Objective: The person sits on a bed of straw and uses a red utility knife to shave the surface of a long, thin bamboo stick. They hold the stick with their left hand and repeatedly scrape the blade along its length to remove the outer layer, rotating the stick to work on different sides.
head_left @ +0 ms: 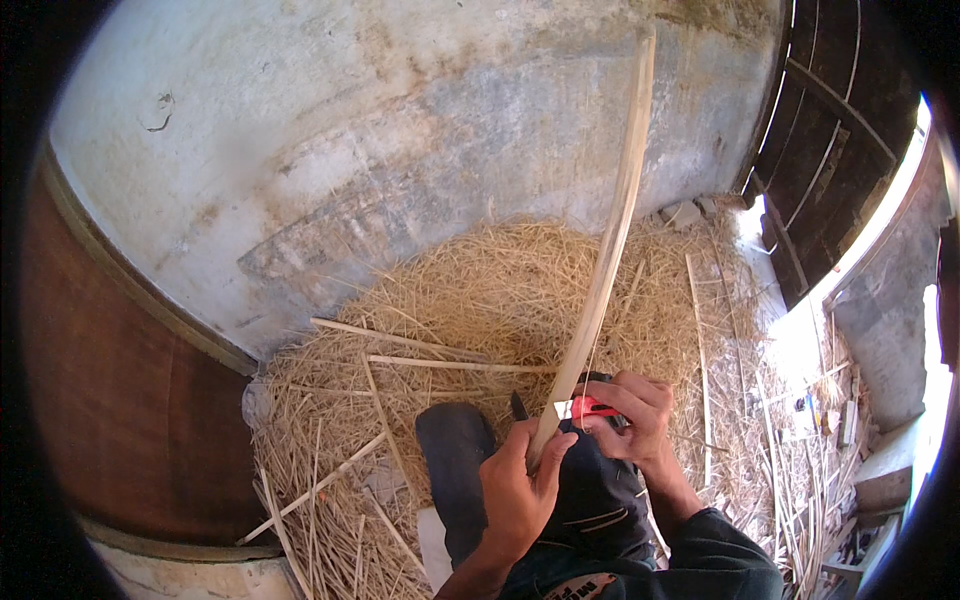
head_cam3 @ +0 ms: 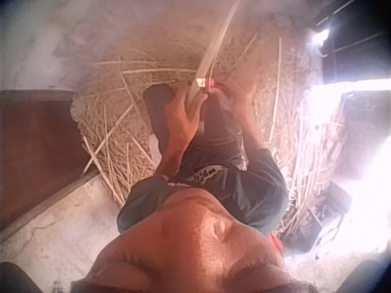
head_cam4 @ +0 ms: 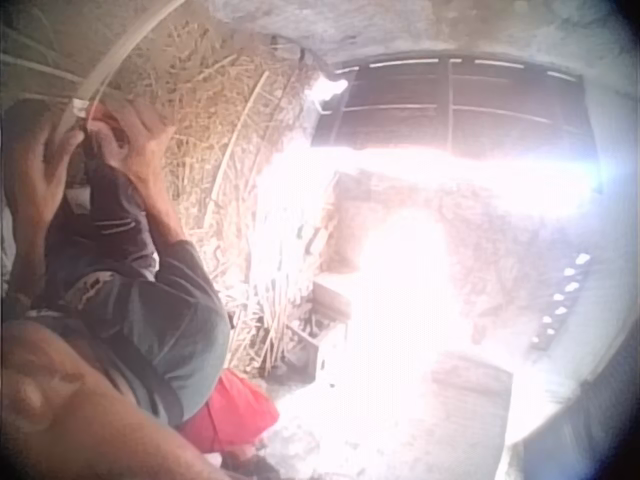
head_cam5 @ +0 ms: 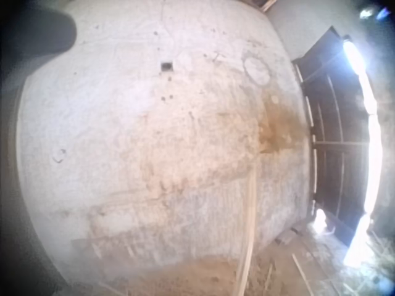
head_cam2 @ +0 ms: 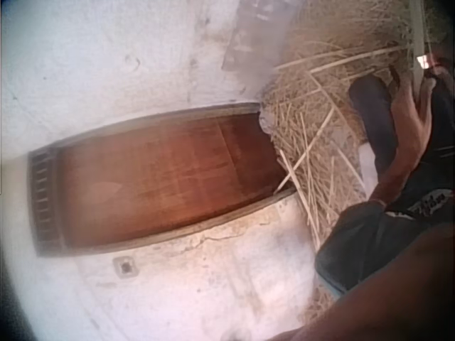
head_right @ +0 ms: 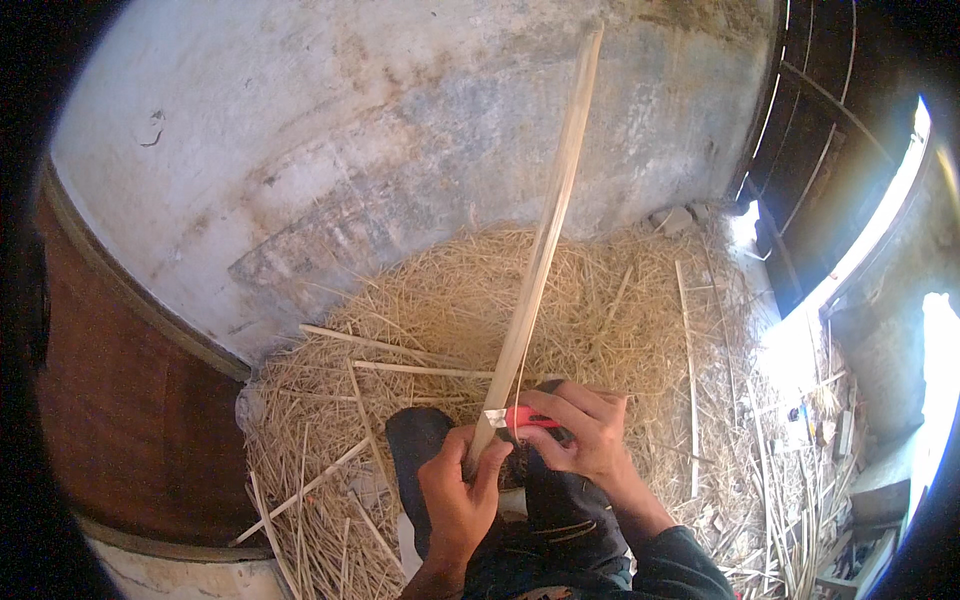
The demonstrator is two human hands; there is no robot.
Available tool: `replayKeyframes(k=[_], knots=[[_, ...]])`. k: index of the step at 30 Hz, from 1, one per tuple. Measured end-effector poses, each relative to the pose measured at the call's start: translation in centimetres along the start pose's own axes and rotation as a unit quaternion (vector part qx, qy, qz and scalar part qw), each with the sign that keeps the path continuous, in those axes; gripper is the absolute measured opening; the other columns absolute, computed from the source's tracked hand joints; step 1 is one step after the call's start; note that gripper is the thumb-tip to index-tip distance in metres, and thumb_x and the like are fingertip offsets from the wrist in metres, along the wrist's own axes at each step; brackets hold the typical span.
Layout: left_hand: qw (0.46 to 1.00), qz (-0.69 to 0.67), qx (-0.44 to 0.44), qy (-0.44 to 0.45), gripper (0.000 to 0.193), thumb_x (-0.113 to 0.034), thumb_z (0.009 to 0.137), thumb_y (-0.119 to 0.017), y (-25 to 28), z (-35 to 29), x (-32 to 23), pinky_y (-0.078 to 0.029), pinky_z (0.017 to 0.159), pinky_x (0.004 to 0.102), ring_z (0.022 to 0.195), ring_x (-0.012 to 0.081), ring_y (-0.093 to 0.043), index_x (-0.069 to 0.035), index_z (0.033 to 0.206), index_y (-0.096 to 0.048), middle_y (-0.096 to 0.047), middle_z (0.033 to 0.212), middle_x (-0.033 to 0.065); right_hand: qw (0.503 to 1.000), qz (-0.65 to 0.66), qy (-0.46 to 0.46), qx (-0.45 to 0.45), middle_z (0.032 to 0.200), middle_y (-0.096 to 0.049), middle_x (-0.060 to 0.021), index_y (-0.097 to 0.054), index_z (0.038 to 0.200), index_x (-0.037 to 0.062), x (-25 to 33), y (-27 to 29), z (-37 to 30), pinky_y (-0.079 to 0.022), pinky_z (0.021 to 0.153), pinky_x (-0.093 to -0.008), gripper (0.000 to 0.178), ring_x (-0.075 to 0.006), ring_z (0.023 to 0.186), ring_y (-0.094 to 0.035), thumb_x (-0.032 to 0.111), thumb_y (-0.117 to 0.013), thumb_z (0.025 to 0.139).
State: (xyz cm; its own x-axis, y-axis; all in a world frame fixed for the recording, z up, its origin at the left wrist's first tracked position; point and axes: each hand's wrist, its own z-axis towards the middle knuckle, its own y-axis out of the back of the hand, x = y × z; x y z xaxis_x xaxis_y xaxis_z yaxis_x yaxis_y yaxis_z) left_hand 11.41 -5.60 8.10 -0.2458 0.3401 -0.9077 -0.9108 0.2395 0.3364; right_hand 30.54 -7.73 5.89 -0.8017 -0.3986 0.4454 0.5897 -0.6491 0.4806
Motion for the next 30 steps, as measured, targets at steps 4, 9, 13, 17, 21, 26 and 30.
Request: replayKeyframes(k=[4, 9, 13, 17, 21, 26, 30], knots=[[1.0, 0.001, -0.011, -0.005, 0.021, -0.018, 0.1, -0.077, -0.1, 0.0, 0.0, -0.051, 0.059, 0.0303, 0.065, 0.0134, -0.066, 0.0, 0.106, -0.069, -0.071, 0.077, 0.0117, 1.0, -0.001, 0.008, -0.004, 0.072, -0.067, -0.0012, -0.08, 0.102, 0.0104, -0.5, -0.1, 0.0, -0.052, 0.054, -0.0321, 0.035, -0.0188, 0.058, -0.066, 0.028, -0.09, 0.075], [1.0, 0.003, -0.019, -0.008, 0.022, -0.02, 0.1, -0.077, 0.1, -0.1, -0.2, -0.049, 0.056, 0.0305, 0.061, 0.0128, -0.064, 0.0, 0.103, -0.069, -0.069, 0.074, 0.011, 1.0, -0.001, 0.002, -0.004, 0.071, -0.067, -0.0013, -0.081, 0.102, 0.0116, -0.3, -0.1, 0.3, -0.052, 0.054, -0.0326, 0.033, -0.019, 0.059, -0.067, 0.029, -0.09, 0.076], [0.999, 0.017, 0.007, 0.026, 0.023, -0.022, 0.102, -0.075, 0.4, -0.7, -0.1, -0.048, 0.055, 0.0304, 0.059, 0.0124, -0.063, 0.0, 0.102, -0.07, -0.067, 0.07, 0.0108, 0.999, -0.006, 0.001, -0.039, 0.071, -0.067, -0.0035, -0.082, 0.101, 0.0097, -0.9, -0.4, 0.4, -0.051, 0.056, -0.0329, 0.03, -0.0202, 0.061, -0.067, 0.028, -0.09, 0.078], [0.997, -0.006, 0.042, 0.059, 0.023, -0.023, 0.103, -0.073, 0.0, -2.9, 1.1, -0.047, 0.053, 0.0307, 0.058, 0.0117, -0.063, 0.001, 0.101, -0.07, -0.066, 0.067, 0.0104, 0.987, -0.051, -0.099, -0.112, 0.072, -0.068, -0.0076, -0.081, 0.1, 0.0058, -2.9, 1.2, 2.6, -0.051, 0.058, -0.0326, 0.029, -0.0219, 0.063, -0.068, 0.025, -0.089, 0.081], [0.999, 0.007, 0.033, 0.041, 0.025, -0.023, 0.104, -0.072, 0.5, -2.9, 2.0, -0.048, 0.053, 0.032, 0.058, 0.0116, -0.063, 0.001, 0.101, -0.07, -0.065, 0.066, 0.0097, 0.992, -0.033, -0.092, -0.084, 0.08, -0.074, -0.0122, -0.081, 0.099, 0.0044, -3.4, 1.0, 2.8, -0.051, 0.061, -0.0317, 0.025, -0.0233, 0.066, -0.07, 0.022, -0.087, 0.082], [0.995, 0.017, 0.064, 0.08, 0.027, -0.025, 0.105, -0.071, 1.0, -3.8, 2.4, -0.046, 0.053, 0.0321, 0.056, 0.0107, -0.06, 0.002, 0.102, -0.071, -0.064, 0.065, 0.0087, 0.982, -0.022, -0.107, -0.155, 0.081, -0.075, -0.0127, -0.08, 0.099, 0.0026, -6.2, 0.2, 3.9, -0.053, 0.063, -0.0315, 0.023, -0.0234, 0.068, -0.071, 0.018, -0.086, 0.083], [0.993, 0.006, 0.067, 0.096, 0.028, -0.026, 0.105, -0.071, 1.4, -4.4, 2.8, -0.047, 0.052, 0.0331, 0.055, 0.0155, -0.061, 0.002, 0.103, -0.07, -0.064, 0.066, 0.0106, 0.991, -0.024, -0.085, -0.103, 0.084, -0.076, -0.0132, -0.081, 0.102, 0.0015, -6.7, 0.6, 4.6, -0.055, 0.066, -0.0321, 0.022, -0.0231, 0.071, -0.073, 0.014, -0.084, 0.084]])
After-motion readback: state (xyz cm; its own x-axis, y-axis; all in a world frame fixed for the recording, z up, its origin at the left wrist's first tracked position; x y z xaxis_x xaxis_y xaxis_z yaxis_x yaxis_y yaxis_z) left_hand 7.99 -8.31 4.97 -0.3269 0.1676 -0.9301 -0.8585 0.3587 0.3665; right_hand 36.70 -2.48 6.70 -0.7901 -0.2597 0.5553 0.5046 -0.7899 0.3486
